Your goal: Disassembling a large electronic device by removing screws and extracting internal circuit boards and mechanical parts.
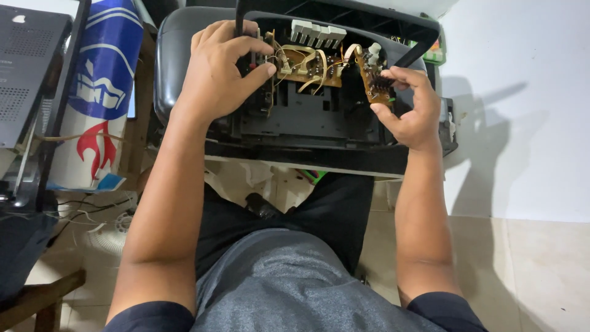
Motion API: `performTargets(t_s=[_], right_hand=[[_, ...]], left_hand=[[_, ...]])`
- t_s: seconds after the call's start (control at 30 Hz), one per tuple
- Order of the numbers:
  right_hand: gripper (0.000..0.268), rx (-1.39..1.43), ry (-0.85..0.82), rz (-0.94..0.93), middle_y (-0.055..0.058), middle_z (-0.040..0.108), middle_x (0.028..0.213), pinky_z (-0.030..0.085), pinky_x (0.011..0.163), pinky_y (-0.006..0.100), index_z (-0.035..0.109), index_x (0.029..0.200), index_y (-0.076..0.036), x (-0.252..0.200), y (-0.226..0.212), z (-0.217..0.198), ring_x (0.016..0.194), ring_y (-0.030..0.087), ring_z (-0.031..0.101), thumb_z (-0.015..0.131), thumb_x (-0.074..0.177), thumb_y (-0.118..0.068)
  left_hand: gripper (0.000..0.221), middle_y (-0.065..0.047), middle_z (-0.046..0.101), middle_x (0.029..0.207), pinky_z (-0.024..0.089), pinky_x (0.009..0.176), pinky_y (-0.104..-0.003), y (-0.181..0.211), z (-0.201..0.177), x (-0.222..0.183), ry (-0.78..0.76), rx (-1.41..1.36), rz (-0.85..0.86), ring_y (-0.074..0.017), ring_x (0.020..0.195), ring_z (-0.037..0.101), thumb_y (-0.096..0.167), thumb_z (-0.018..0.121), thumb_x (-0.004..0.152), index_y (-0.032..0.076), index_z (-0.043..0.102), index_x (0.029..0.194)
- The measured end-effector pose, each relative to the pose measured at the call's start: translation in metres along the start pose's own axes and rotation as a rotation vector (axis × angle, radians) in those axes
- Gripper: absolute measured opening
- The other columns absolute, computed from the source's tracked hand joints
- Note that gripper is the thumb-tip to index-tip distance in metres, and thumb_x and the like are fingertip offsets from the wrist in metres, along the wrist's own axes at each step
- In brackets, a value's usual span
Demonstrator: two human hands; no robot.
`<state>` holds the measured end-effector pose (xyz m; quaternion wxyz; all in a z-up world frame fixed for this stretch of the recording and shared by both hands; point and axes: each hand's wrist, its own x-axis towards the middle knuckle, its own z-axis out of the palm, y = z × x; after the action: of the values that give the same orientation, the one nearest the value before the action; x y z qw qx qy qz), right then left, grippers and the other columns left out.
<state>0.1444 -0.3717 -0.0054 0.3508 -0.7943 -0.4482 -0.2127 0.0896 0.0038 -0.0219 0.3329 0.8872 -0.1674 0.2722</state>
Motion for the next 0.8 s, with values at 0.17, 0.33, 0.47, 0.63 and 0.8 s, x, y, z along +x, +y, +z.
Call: performTargets(t_s=[0.17, 0.33, 0.47, 0.63, 0.8], right_hand=[[0.055, 0.045, -0.011, 0.04, 0.022, 0.067, 0.13, 0.052, 0.082, 0.035, 0.052, 0.139, 0.004, -0.005, 0.004, 0.001, 0.095, 0.026, 0.064, 0.084, 0.096, -0.007], [0.053, 0.07, 0.032, 0.08, 0.024, 0.066, 0.134, 0.052, 0.084, 0.035, 0.048, 0.143, 0.002, -0.01, 0.008, 0.004, 0.099, 0.026, 0.064, 0.08, 0.101, -0.009], [0.054, 0.072, 0.085, 0.093, 0.03, 0.065, 0.137, 0.046, 0.074, 0.029, 0.042, 0.146, 0.0, -0.01, 0.007, 0.006, 0.085, 0.022, 0.061, 0.074, 0.105, -0.018], [0.057, 0.113, 0.064, 0.112, 0.03, 0.065, 0.135, 0.05, 0.079, 0.032, 0.042, 0.146, 0.002, -0.006, -0.001, 0.003, 0.09, 0.025, 0.061, 0.074, 0.1, -0.005], [0.058, 0.114, 0.057, 0.115, 0.026, 0.068, 0.132, 0.048, 0.079, 0.03, 0.043, 0.147, 0.001, -0.009, 0.007, 0.002, 0.091, 0.023, 0.062, 0.076, 0.103, -0.019]], left_hand=[[0.022, -0.01, 0.062, 0.136, 0.035, 0.103, -0.059, -0.004, 0.002, -0.002, 0.024, 0.005, 0.047, -0.0392, 0.128, 0.053, 0.028, 0.081, 0.102, 0.014, 0.078, 0.119], [0.021, -0.01, 0.061, 0.134, 0.033, 0.104, -0.06, -0.003, 0.0, -0.002, 0.018, -0.01, 0.039, -0.0397, 0.128, 0.051, 0.027, 0.079, 0.104, 0.013, 0.078, 0.118], [0.02, -0.01, 0.06, 0.133, 0.032, 0.105, -0.059, 0.0, -0.002, -0.001, 0.003, -0.016, 0.042, -0.039, 0.128, 0.051, 0.028, 0.077, 0.105, 0.013, 0.077, 0.117], [0.019, -0.009, 0.061, 0.132, 0.033, 0.104, -0.059, -0.002, 0.0, -0.001, 0.008, -0.027, 0.026, -0.0394, 0.128, 0.051, 0.028, 0.078, 0.103, 0.014, 0.077, 0.115], [0.017, -0.008, 0.062, 0.133, 0.032, 0.105, -0.058, -0.001, -0.001, 0.0, 0.001, -0.037, 0.015, -0.0379, 0.128, 0.051, 0.027, 0.079, 0.102, 0.015, 0.078, 0.113]])
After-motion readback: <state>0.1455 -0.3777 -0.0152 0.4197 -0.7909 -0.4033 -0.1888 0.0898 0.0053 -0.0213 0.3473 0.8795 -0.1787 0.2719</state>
